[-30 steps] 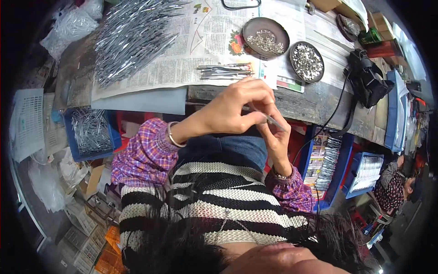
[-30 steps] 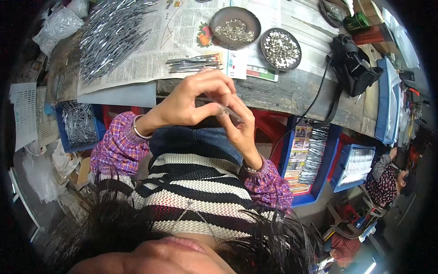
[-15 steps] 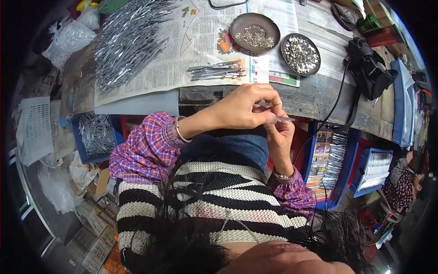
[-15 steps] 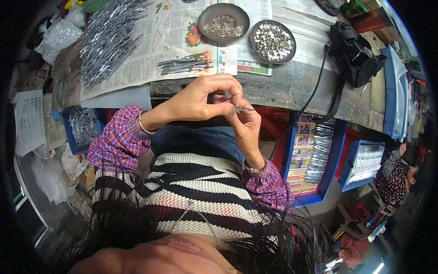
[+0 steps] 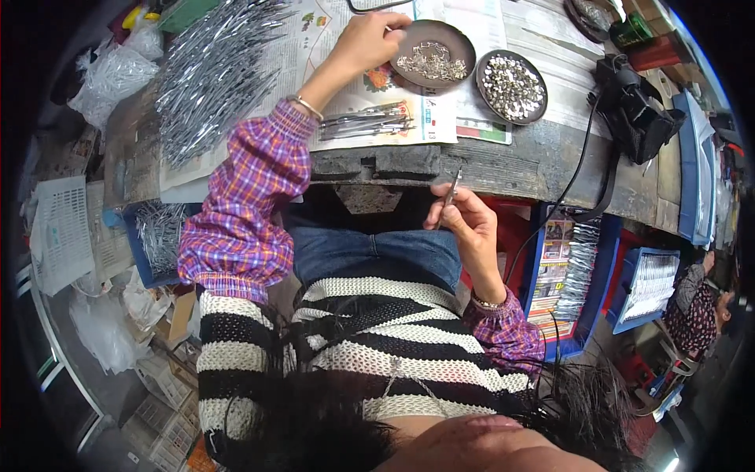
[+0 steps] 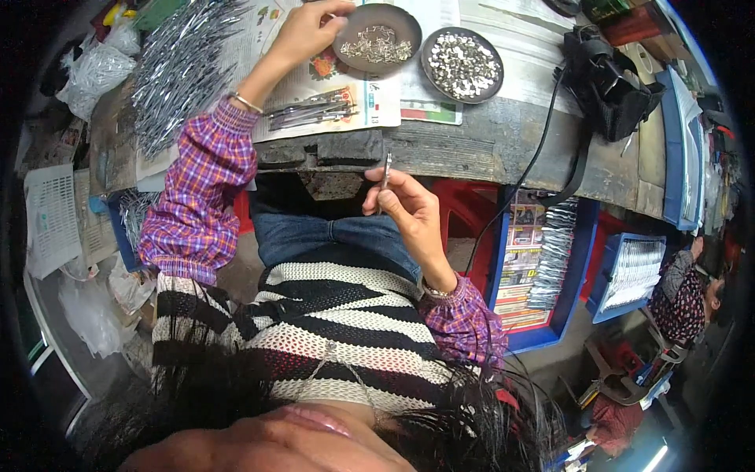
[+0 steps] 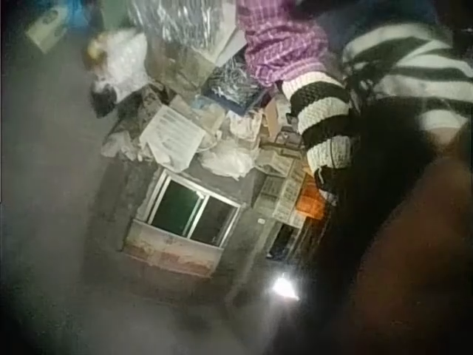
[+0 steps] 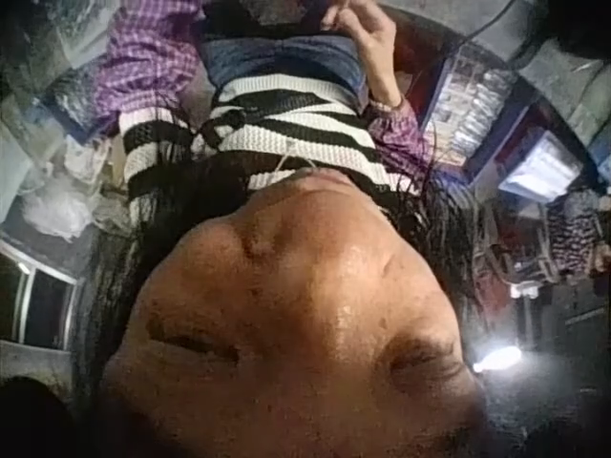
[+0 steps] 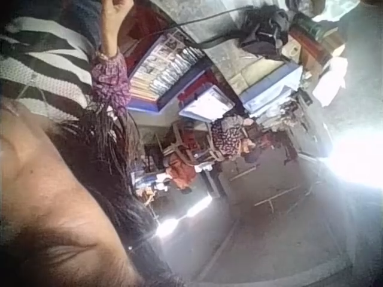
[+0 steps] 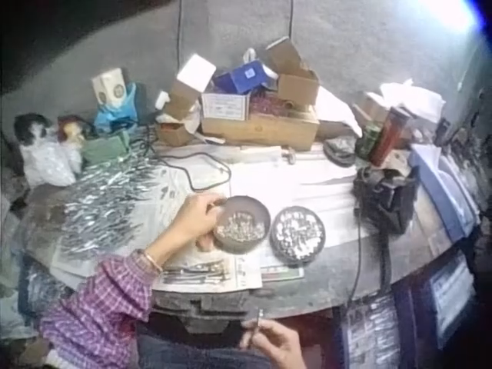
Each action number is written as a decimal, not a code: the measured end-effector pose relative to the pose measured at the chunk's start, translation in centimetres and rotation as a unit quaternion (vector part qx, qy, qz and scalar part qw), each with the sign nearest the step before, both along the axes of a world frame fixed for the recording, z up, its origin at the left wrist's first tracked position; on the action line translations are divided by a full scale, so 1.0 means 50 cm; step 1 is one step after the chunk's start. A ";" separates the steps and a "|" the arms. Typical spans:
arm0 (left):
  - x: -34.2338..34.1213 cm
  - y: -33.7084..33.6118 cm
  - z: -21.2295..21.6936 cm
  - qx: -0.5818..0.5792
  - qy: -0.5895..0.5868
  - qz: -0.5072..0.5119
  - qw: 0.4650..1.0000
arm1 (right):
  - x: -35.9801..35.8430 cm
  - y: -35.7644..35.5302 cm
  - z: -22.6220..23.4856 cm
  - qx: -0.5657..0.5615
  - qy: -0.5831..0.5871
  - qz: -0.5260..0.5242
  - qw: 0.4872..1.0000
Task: Assembling small metal and plastic parts using hands and a manual assembly tool at a workbench.
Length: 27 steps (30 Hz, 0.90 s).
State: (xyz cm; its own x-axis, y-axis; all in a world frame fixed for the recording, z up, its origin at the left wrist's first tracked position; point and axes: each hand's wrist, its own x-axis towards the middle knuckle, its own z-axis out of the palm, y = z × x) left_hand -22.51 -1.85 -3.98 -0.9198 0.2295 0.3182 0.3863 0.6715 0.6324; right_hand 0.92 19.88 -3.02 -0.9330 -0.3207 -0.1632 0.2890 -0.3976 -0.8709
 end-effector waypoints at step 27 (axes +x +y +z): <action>0.100 0.063 0.043 0.024 0.040 -0.053 0.997 | -0.006 0.007 -0.005 -0.011 -0.078 -0.005 0.997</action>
